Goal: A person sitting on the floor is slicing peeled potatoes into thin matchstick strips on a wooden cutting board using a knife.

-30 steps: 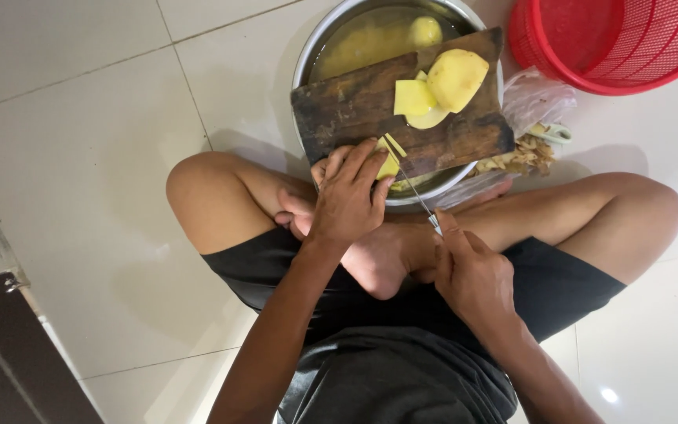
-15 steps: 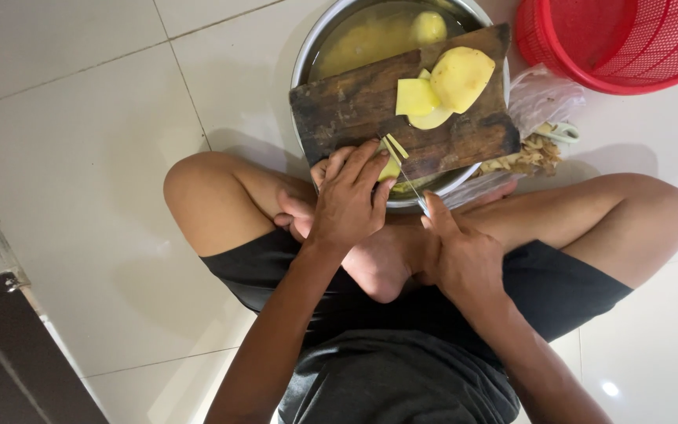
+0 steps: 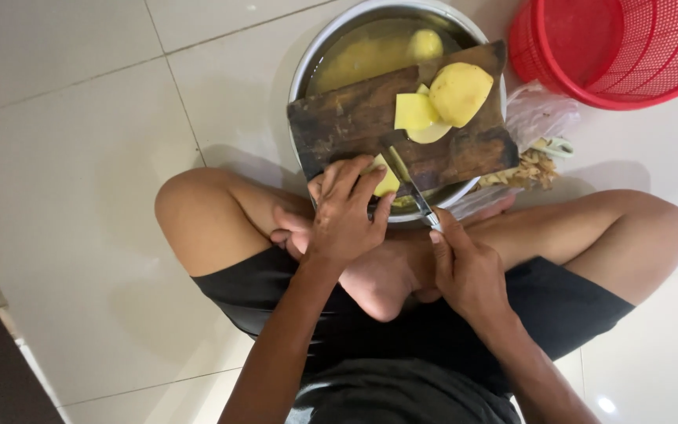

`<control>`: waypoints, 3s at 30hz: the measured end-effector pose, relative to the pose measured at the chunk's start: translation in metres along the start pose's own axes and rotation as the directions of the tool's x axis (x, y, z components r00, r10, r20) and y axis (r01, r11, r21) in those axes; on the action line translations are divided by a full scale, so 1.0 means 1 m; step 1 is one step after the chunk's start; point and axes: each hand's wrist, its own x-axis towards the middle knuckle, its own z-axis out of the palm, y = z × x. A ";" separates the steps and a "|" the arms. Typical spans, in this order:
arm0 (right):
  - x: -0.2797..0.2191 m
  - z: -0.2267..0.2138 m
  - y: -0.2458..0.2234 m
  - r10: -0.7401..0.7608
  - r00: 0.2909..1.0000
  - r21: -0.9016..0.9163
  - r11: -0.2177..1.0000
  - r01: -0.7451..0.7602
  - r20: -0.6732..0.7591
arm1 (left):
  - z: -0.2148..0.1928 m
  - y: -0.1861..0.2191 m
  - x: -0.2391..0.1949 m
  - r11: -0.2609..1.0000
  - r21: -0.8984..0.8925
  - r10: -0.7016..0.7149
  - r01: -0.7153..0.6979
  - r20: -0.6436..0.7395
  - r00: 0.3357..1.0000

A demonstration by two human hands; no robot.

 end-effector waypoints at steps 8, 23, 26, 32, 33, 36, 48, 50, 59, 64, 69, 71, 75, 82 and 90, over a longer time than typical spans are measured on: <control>-0.008 -0.018 -0.011 -0.095 0.995 -0.087 0.992 0.096 0.009 | -0.018 0.008 0.008 0.998 0.058 0.007 -0.011 0.075 0.997; -0.014 -0.025 -0.015 -0.091 0.993 -0.305 0.946 0.110 0.076 | -0.018 0.012 0.016 0.997 0.055 0.059 -0.061 0.032 0.998; -0.003 -0.025 -0.022 -0.065 0.993 -0.312 0.946 0.092 0.096 | -0.017 0.011 0.016 0.997 0.057 0.050 -0.052 0.022 0.998; 0.019 -0.003 -0.017 -0.140 0.988 -0.171 0.974 0.149 0.062 | -0.018 0.013 0.018 0.997 0.068 0.036 -0.037 0.023 0.999; 0.020 0.000 -0.016 -0.105 0.992 -0.109 0.988 0.112 0.067 | -0.018 0.013 0.016 0.997 0.068 0.029 -0.031 0.028 0.999; 0.019 0.001 -0.006 -0.087 0.994 0.078 0.994 0.082 0.059 | -0.020 0.014 0.018 0.997 0.057 0.042 -0.043 0.022 0.999; -0.004 -0.017 -0.018 -0.106 0.993 -0.209 0.971 0.115 0.051 | -0.020 0.013 0.018 0.995 0.087 0.041 -0.044 0.029 0.999; -0.004 -0.018 -0.019 -0.101 0.994 -0.218 0.970 0.110 0.049 | -0.018 0.011 0.018 0.996 0.080 0.041 -0.043 0.027 0.999; 0.000 -0.015 -0.023 -0.097 0.992 -0.237 0.965 0.114 0.081 | -0.018 0.010 0.017 0.999 0.048 0.017 -0.018 0.036 0.999; 0.015 -0.002 -0.019 -0.203 0.978 -0.224 0.952 0.206 0.036 | -0.018 0.012 0.018 0.999 0.036 0.015 -0.016 0.026 1.000; 0.017 -0.005 -0.013 -0.060 0.993 0.003 0.998 0.060 0.105 | -0.020 0.011 0.015 0.998 0.055 0.020 -0.020 0.010 1.000; 0.012 -0.008 -0.014 -0.067 0.993 -0.050 0.996 0.072 0.095 | -0.019 0.011 0.015 0.998 0.056 0.019 -0.019 0.011 1.000; 0.001 -0.008 -0.014 -0.138 0.988 -0.103 0.984 0.145 0.068 | -0.020 0.012 0.014 0.998 0.064 0.021 -0.022 0.021 1.000; -0.004 -0.013 -0.019 -0.098 0.995 -0.158 0.982 0.102 0.033 | -0.019 0.011 0.016 0.998 0.054 0.021 -0.023 0.019 1.000; 0.003 -0.009 -0.023 -0.155 0.985 -0.199 0.966 0.166 0.069 | -0.018 0.009 0.013 0.999 0.039 -0.004 0.003 0.026 1.000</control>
